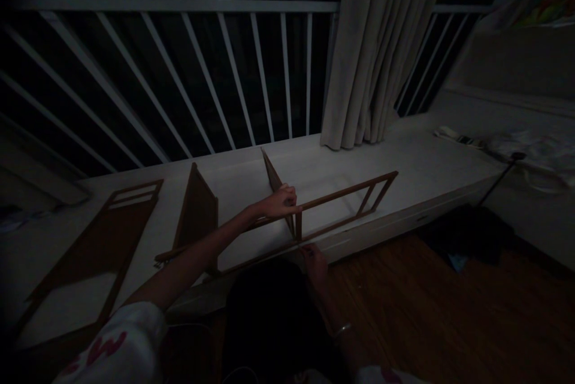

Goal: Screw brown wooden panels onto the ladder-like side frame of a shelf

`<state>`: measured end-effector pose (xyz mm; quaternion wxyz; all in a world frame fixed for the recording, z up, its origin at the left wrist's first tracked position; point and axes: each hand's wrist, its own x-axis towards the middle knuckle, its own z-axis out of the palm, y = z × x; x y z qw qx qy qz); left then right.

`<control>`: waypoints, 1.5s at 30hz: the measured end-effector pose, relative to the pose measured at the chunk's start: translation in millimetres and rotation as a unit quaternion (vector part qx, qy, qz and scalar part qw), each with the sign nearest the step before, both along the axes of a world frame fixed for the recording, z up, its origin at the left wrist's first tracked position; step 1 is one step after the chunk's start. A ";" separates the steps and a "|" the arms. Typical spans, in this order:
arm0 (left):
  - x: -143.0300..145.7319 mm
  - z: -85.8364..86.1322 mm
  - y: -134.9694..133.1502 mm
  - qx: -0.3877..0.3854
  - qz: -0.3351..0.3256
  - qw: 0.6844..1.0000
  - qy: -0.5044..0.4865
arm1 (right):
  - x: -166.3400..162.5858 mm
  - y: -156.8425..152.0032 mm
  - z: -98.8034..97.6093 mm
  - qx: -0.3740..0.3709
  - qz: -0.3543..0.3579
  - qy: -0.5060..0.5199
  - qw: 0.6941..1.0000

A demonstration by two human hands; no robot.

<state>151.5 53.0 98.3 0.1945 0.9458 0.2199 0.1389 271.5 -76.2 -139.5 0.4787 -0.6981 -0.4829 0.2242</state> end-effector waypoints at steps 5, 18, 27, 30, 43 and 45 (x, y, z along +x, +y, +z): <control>5.8 -0.4 -7.5 0.006 0.001 1.000 0.000 | 4.1 -4.8 -6.7 0.044 0.022 0.057 0.997; 9.6 -1.4 -6.1 -0.008 -0.007 1.000 -0.017 | 5.1 -3.6 -11.7 0.042 0.012 0.153 0.987; 7.6 -6.0 -1.0 -0.010 -0.030 0.999 -0.033 | 2.7 -1.2 -20.2 0.010 0.004 0.229 0.973; 6.3 -6.5 -0.4 -0.005 -0.027 0.999 -0.037 | 1.3 -1.0 -20.2 0.003 0.000 0.260 0.965; 6.3 -5.2 -2.2 -0.036 -0.014 0.998 -0.049 | -17.9 0.6 -13.2 -0.029 -0.035 0.424 0.904; 6.5 -5.2 -2.6 -0.039 -0.011 0.998 -0.053 | -18.8 6.4 -15.4 -0.026 -0.042 0.435 0.899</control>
